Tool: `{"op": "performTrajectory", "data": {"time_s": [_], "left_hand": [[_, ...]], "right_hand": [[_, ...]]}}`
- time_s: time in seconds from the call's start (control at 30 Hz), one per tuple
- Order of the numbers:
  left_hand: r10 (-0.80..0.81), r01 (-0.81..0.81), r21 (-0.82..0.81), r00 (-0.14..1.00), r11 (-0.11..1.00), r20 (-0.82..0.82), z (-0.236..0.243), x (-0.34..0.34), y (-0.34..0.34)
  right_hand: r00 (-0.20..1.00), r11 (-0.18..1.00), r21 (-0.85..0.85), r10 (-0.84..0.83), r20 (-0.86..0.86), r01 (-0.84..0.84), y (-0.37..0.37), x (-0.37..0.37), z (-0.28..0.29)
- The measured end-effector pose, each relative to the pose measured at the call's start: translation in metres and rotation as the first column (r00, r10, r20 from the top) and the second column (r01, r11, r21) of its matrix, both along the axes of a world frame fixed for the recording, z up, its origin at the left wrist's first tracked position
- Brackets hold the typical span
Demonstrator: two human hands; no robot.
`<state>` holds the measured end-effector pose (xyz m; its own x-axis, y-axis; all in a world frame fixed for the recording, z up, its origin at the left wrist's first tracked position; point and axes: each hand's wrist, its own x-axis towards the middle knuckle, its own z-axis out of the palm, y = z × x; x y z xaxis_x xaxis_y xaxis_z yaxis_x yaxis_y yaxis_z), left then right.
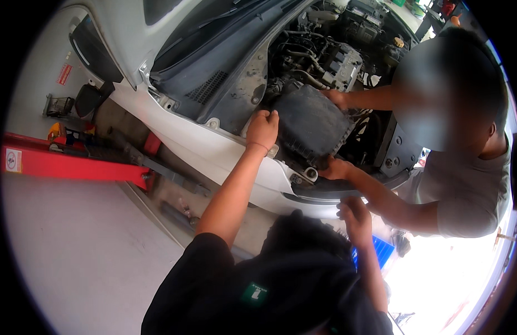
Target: The person installs an air filter housing unit into the engine bay of a car, aligns the components with the help of another person, and secures the housing by using an electric drill to tighten several screws.
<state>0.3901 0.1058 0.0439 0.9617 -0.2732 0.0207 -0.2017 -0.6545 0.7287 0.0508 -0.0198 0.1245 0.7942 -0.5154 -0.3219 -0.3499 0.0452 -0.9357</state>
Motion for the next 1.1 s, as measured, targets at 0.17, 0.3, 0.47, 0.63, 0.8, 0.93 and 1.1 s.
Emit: {"op": "performTrajectory", "data": {"time_s": [0.17, 0.3, 0.47, 0.63, 0.8, 0.93, 1.1], "left_hand": [[-0.031, 0.032, 0.055, 0.999, 0.998, -0.020, 0.003, -0.004, -0.008], [-0.153, 0.160, 0.052, 0.981, 0.986, -0.115, -0.002, 0.004, -0.005], [-0.179, 0.198, 0.100, 0.968, 0.975, -0.175, -0.002, 0.005, -0.004], [-0.190, 0.216, 0.119, 0.961, 0.969, -0.198, -0.001, 0.004, -0.007], [-0.205, 0.226, 0.142, 0.967, 0.964, -0.149, -0.010, 0.010, -0.002], [-0.223, 0.241, 0.144, 0.966, 0.960, -0.131, -0.013, 0.013, -0.002], [-0.205, 0.250, 0.233, 0.958, 0.940, -0.202, -0.005, 0.006, -0.007]], "right_hand": [[0.999, 0.998, -0.061, 0.025, -0.048, -0.028, 0.000, 0.003, -0.001], [0.992, 0.995, -0.090, 0.028, -0.120, -0.039, -0.001, 0.007, -0.010], [0.981, 0.985, -0.140, 0.075, -0.176, -0.101, 0.001, 0.008, -0.026], [0.979, 0.982, -0.142, 0.097, -0.180, -0.123, 0.002, 0.004, -0.028], [0.982, 0.986, -0.111, 0.106, -0.157, -0.125, -0.003, 0.001, -0.029], [0.983, 0.990, -0.046, 0.123, -0.138, -0.130, -0.009, -0.001, -0.031], [0.974, 0.984, -0.033, 0.171, -0.149, -0.178, -0.018, -0.010, -0.042]]}}
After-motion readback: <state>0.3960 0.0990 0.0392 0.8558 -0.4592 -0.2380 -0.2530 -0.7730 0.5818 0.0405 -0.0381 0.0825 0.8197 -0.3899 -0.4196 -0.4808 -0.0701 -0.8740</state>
